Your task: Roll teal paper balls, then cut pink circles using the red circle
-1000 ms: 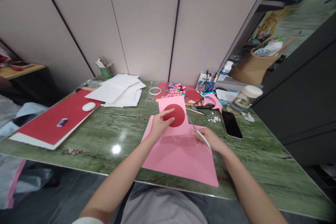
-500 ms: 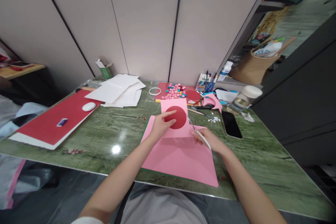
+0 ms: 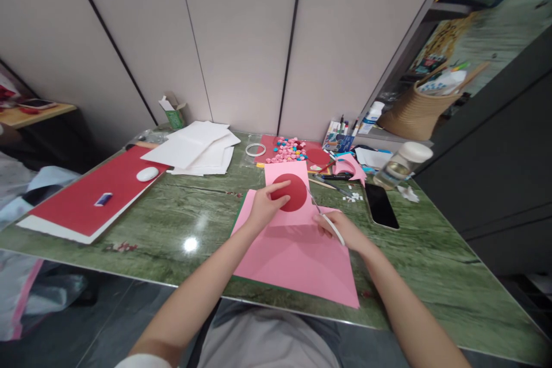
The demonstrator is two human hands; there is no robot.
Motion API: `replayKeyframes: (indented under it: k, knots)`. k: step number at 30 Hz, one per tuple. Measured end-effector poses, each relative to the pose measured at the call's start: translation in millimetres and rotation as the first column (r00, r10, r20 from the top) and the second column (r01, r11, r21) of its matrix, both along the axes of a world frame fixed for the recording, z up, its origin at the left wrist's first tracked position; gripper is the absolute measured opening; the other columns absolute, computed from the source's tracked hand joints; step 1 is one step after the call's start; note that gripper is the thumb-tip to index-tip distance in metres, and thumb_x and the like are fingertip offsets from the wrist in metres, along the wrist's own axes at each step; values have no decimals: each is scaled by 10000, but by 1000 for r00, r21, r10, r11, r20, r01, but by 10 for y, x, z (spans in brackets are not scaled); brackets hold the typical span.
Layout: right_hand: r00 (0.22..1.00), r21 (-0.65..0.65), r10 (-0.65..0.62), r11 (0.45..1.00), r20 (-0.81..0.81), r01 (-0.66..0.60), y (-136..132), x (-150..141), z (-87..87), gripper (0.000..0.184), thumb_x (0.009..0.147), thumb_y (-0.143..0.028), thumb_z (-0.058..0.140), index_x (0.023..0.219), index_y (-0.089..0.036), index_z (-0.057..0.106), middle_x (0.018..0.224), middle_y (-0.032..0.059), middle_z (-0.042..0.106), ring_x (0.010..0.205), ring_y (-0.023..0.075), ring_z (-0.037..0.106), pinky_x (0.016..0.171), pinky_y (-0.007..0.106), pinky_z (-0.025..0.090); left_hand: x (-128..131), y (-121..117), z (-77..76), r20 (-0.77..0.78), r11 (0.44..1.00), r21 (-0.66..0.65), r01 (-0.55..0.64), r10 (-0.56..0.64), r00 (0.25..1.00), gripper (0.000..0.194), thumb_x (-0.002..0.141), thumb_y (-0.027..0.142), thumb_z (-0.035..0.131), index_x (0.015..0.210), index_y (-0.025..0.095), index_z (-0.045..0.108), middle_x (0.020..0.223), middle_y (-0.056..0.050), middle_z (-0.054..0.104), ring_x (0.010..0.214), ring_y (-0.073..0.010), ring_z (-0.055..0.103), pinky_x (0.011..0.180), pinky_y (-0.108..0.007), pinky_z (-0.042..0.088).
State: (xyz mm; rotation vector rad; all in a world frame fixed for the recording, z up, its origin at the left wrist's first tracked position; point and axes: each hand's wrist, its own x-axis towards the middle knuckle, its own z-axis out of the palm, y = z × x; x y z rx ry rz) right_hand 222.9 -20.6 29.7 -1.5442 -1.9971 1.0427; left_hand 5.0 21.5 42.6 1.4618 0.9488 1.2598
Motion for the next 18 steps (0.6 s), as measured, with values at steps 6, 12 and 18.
replayKeyframes:
  k: [6, 12, 18]
  knots:
    - [1000, 12, 5, 1000, 7, -5, -6, -25, 30, 523, 824, -538, 361, 557, -131, 551, 477, 7, 485, 459, 99, 444, 486, 221, 328, 6, -8, 8, 0, 1000, -26, -11, 11, 1000, 393, 671, 171, 601, 1064, 187, 607, 1096, -64, 612, 1000, -203, 564, 872, -328, 448]
    - [1000, 16, 7, 1000, 1, -7, -8, -45, 32, 520, 826, -534, 359, 554, -131, 544, 471, 0, 471, 454, 97, 435, 474, 218, 313, 5, -6, -10, 3, 999, -29, -22, 22, 1000, 400, 671, 177, 601, 1071, 193, 604, 1099, -63, 611, 1005, -206, 561, 873, -332, 447]
    - [1000, 10, -6, 1000, -22, 6, -13, -45, 17, 512, 813, -540, 383, 559, -128, 551, 478, 6, 490, 462, 101, 454, 481, 215, 329, 0, 10, -48, -11, 999, -17, -28, 27, 1000, 402, 678, 184, 598, 1080, 202, 599, 1116, -60, 602, 1039, -208, 543, 921, -344, 412]
